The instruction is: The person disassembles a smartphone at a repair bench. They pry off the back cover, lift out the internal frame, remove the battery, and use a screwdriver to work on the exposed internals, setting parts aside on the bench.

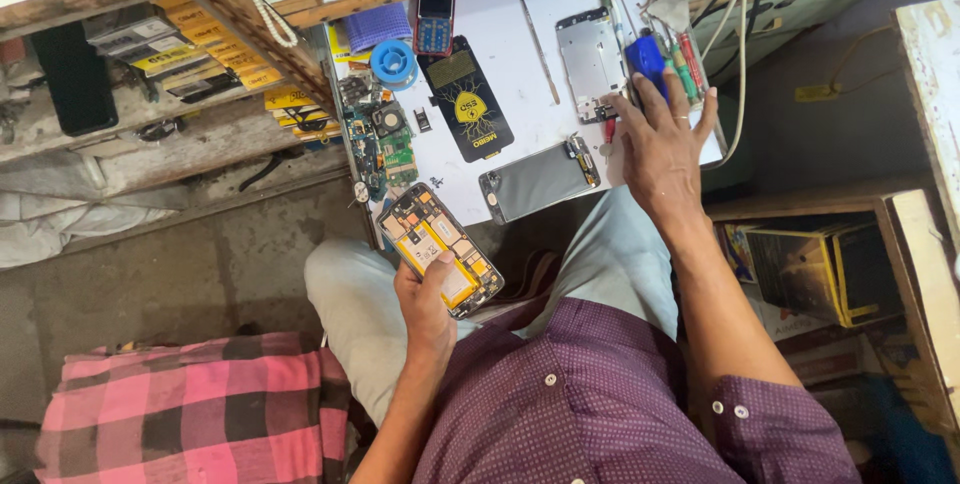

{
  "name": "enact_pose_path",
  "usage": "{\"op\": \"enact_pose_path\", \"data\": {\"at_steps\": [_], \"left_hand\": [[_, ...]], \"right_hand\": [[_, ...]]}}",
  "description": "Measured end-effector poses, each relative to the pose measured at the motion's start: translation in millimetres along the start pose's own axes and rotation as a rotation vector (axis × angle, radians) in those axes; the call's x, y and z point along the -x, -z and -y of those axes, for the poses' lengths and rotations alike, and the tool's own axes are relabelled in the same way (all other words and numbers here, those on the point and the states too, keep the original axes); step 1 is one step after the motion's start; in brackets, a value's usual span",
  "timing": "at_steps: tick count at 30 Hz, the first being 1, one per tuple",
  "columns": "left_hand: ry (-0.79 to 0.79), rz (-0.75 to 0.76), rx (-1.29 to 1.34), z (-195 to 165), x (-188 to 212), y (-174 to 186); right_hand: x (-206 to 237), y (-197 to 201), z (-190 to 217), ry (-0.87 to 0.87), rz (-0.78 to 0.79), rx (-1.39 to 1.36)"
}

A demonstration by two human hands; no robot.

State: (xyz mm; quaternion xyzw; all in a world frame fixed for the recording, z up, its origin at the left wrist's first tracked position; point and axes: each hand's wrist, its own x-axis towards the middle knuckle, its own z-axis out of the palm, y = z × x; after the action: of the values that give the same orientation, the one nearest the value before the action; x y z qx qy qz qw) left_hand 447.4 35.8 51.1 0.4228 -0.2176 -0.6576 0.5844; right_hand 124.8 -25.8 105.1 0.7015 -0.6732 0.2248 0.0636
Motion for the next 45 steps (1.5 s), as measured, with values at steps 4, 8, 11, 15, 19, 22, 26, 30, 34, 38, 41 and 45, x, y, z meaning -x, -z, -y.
{"op": "enact_pose_path", "data": {"at_steps": [4, 8, 11, 15, 19, 22, 26, 30, 34, 38, 41, 45], "left_hand": [[-0.011, -0.01, -0.016, -0.4, 0.3, 0.8], [-0.004, -0.019, -0.025, -0.5, 0.2, -1.1], [0.009, -0.01, -0.034, -0.6, 0.9, -3.4], [-0.005, -0.002, -0.02, -1.7, 0.8, -2.5], [-0.003, -0.019, -0.016, 0.2, 0.9, 0.0], [0.003, -0.001, -0.021, 3.1, 1.0, 0.2], [0.005, 0.0, -0.026, 4.5, 0.5, -1.3], [0.008, 0.003, -0.028, 1.4, -0.1, -2.7], [-0.014, 0.027, -0.05, -1.7, -0.8, -3.5], [-0.001, 0.023, -0.048, -2.8, -0.2, -4.9], [0.006, 0.021, -0.047, -3.8, 0.0, -6.3], [-0.002, 0.03, -0.053, -4.8, -1.1, -8.2]], "right_hand": [[-8.0, -9.4, 4.3, -0.013, 0.043, -0.005], [-11.3, -13.6, 12.8, -0.013, 0.053, -0.005], [-11.9, -11.0, 17.1, 0.012, 0.033, -0.037], [-3.5, -0.7, 17.6, -0.095, -0.095, -0.114], [13.8, 12.9, 7.2, -0.247, -0.312, -0.207], [23.2, 18.7, -5.0, -0.307, -0.312, -0.296], [31.7, 17.4, -8.6, -0.289, -0.289, -0.268], [35.7, 15.7, -1.2, -0.273, -0.265, -0.3], [39.4, 16.9, 9.9, -0.219, -0.24, -0.3], [41.0, 19.0, 15.2, -0.219, -0.21, -0.311], [40.5, 21.1, 14.1, -0.224, -0.195, -0.325], [36.2, 20.1, 13.0, -0.202, -0.213, -0.262]]}}
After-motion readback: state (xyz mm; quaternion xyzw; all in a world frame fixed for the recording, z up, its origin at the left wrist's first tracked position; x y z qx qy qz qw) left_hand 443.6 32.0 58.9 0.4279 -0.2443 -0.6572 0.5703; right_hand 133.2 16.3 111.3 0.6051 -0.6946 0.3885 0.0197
